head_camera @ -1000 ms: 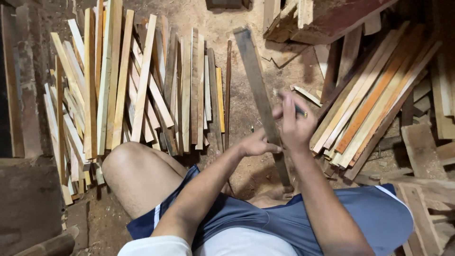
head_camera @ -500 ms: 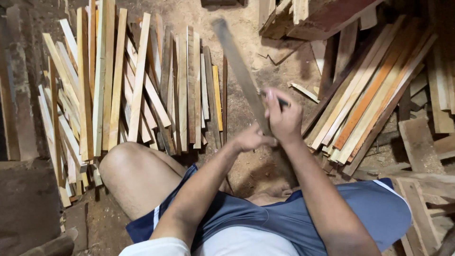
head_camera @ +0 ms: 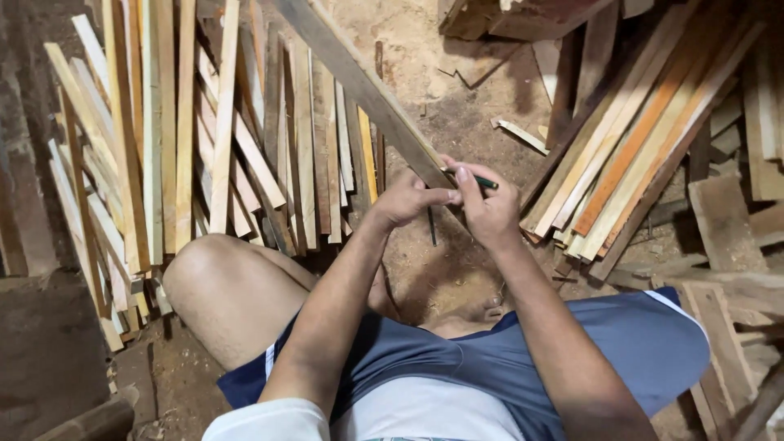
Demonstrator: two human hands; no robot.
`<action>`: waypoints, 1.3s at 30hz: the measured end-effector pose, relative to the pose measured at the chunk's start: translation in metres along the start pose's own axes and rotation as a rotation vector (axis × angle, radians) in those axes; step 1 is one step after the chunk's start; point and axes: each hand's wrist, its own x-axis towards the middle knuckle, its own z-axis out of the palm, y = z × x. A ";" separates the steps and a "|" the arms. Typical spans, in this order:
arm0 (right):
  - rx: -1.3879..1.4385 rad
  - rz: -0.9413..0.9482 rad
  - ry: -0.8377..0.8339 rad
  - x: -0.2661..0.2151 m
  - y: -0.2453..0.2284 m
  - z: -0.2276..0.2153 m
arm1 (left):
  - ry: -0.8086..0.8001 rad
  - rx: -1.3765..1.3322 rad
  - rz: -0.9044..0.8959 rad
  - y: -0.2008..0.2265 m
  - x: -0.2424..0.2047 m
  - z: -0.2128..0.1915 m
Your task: The person marks and shaves thin wooden strips using a pencil and a metal tool in a workshop environment.
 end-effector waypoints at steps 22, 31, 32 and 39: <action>-0.249 0.215 0.123 -0.050 0.097 -0.089 | 0.037 -0.165 0.256 0.050 0.004 -0.042; 0.232 -0.008 0.128 0.005 0.008 -0.002 | -0.043 0.012 0.026 -0.037 0.012 0.004; 0.189 -0.049 0.101 0.011 0.004 0.003 | -0.071 0.016 0.023 -0.055 0.017 -0.001; -0.052 0.109 0.027 -0.013 0.065 -0.020 | -0.039 0.019 0.122 -0.001 0.010 -0.012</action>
